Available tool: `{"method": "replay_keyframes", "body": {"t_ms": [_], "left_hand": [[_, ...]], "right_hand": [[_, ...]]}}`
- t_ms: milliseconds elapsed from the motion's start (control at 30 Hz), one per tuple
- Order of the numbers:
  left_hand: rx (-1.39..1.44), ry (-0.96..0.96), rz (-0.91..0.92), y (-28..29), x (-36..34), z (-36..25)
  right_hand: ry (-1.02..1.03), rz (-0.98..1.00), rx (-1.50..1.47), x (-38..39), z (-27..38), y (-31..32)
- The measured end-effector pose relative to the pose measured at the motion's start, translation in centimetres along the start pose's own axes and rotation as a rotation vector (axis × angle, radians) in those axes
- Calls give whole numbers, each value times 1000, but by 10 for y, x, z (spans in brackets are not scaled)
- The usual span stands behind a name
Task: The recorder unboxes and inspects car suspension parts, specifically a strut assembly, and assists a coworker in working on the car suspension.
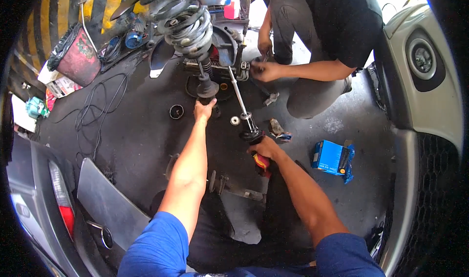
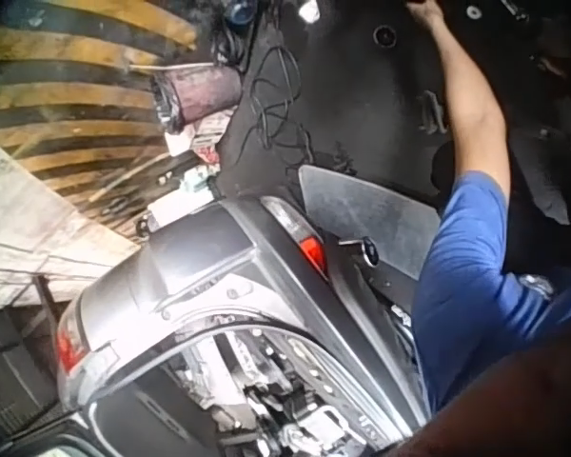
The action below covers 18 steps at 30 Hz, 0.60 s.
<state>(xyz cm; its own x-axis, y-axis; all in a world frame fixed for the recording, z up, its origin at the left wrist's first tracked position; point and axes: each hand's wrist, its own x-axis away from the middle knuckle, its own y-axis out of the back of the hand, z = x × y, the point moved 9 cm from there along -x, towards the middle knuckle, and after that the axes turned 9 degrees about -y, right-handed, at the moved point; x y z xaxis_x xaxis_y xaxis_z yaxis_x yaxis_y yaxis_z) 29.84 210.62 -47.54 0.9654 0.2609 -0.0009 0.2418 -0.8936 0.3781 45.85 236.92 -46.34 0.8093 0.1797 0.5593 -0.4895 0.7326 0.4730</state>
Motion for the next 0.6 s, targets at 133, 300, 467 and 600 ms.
{"method": "replay_keyframes", "body": {"t_ms": [133,300,467,600], "left_hand": [[-15,10,-99,-11,-12,1],[-166,-62,-15,-10,-18,-22],[-158,-211,-104,1,17,-30],[-327,-20,-14,-27,54,-8]], "right_hand": [[-167,-61,-185,-7,-37,2],[-211,-114,-24,-6,-30,0],[-106,-184,-88,17,5,8],[-84,-187,-70,6,-21,14]]}}
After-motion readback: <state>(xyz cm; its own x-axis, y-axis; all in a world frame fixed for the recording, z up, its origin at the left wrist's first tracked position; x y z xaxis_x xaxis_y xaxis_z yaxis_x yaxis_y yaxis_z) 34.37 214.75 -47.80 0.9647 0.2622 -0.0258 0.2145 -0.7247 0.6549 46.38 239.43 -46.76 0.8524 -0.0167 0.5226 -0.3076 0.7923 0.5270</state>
